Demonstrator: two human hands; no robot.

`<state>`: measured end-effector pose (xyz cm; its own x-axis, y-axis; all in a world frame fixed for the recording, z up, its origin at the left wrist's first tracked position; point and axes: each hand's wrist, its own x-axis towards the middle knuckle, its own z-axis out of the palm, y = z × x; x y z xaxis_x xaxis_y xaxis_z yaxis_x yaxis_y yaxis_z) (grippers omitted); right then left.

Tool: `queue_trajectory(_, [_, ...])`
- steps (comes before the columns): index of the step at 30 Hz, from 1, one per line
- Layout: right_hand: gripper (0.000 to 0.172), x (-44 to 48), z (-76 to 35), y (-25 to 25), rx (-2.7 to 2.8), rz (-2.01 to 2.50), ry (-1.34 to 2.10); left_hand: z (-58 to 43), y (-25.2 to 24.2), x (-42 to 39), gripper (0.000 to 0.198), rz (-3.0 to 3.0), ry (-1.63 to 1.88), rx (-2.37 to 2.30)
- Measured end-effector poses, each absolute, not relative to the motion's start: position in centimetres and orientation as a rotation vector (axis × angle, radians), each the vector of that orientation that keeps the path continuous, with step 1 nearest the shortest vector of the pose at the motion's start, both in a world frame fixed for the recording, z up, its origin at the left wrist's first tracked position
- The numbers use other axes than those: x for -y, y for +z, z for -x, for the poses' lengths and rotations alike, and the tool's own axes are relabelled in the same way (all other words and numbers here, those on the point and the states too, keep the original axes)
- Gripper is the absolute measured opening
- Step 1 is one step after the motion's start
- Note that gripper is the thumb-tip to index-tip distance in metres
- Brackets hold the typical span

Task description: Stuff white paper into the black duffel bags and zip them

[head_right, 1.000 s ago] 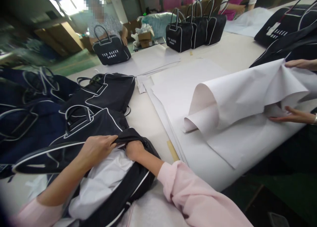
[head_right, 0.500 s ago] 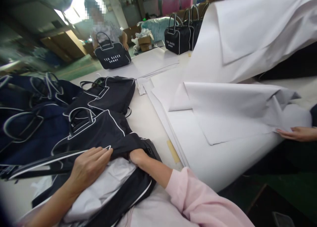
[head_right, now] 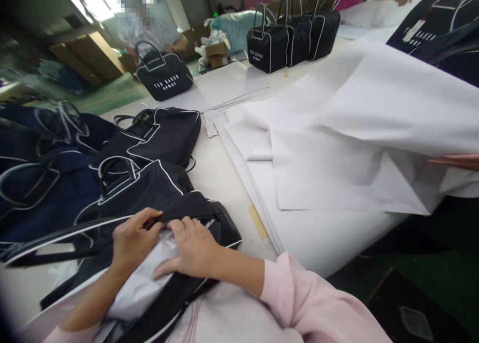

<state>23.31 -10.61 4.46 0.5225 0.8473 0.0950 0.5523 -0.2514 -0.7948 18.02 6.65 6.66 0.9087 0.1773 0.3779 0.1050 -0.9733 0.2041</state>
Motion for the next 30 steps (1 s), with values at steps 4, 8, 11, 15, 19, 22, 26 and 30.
queue_trajectory(4, [0.051,9.8,-25.4,4.1,1.313,1.848,0.532,-18.3,6.9,-6.9,0.01,-2.802,0.542,-0.3])
queue_trajectory(8, [0.034,11.1,-25.8,3.9,1.325,1.637,0.579,-18.3,7.9,-7.6,0.012,-2.804,0.451,-0.227])
queue_trajectory(11, [0.036,12.2,-26.4,2.7,1.187,1.529,0.653,-17.5,8.5,-7.7,0.011,-2.856,0.403,-0.034])
queue_trajectory(15, [0.032,12.5,-27.9,0.8,0.896,1.507,0.809,-16.3,8.1,-6.9,0.011,-2.927,0.38,0.053])
queue_trajectory(19, [0.025,12.4,-27.8,1.3,0.744,1.58,0.94,-15.1,8.0,-5.5,0.011,-2.848,0.294,-0.13])
queue_trajectory(22, [0.012,12.8,-26.6,2.9,0.812,1.704,0.822,-14.1,7.5,-4.5,0.014,-2.71,0.339,-0.261])
queue_trajectory(26, [0.007,11.9,-24.5,5.5,1.077,1.578,0.382,-13.0,4.1,-4.3,0.009,-2.585,0.766,-0.369])
queue_trajectory(30, [0.01,8.5,-21.6,6.8,1.324,1.447,0.417,-12.7,1.6,-5.2,0.026,-2.563,0.859,-0.438])
